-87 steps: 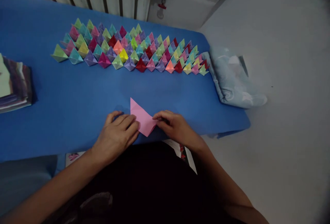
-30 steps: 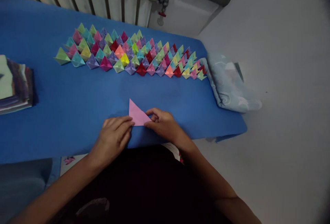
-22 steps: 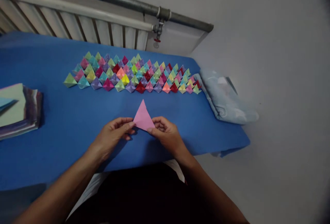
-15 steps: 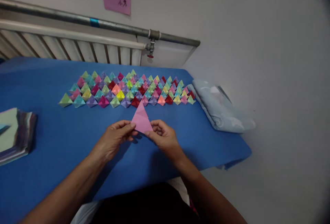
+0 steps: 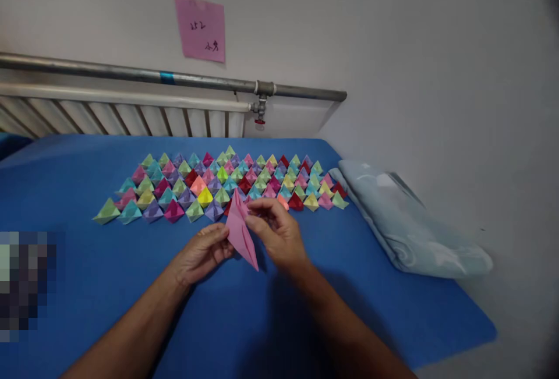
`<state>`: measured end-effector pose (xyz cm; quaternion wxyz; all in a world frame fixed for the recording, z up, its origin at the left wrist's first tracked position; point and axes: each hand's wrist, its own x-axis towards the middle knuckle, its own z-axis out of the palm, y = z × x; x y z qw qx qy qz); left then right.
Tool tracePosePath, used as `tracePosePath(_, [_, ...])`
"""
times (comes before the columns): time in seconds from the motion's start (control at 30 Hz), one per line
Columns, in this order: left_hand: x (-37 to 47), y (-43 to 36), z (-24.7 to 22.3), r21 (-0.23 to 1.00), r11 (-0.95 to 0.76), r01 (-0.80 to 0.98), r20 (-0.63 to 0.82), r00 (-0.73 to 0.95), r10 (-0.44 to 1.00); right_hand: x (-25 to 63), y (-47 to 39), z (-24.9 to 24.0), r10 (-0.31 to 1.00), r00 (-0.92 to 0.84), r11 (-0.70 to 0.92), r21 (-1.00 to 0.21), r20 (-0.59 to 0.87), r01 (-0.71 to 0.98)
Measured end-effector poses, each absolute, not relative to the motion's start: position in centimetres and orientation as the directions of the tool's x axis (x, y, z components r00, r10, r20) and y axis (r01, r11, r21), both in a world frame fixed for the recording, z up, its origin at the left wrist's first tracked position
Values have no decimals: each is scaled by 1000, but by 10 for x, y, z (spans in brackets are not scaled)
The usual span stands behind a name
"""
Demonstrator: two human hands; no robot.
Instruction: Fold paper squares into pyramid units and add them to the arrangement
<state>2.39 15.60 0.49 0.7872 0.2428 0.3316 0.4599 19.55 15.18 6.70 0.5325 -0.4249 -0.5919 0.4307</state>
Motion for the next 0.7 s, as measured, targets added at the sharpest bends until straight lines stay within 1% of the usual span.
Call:
tracePosePath(0.13, [22, 157, 1, 710, 502, -493, -302, 432, 850, 196, 148, 55, 986, -107, 125, -991, 130, -52])
tracePosePath(0.2, [22, 156, 1, 717, 519, -466, -308, 455, 835, 197, 147, 57, 990, -107, 85, -993, 93, -78])
tracePosePath(0.4, [21, 150, 4, 725, 540, -426, -319, 488, 813, 196, 144, 64, 992, -111, 41, -994, 51, -98])
tracePosePath(0.7, [20, 148, 4, 712, 550, -438, -315, 500, 807, 197, 145, 61, 986, -164, -26, -988, -1, -151])
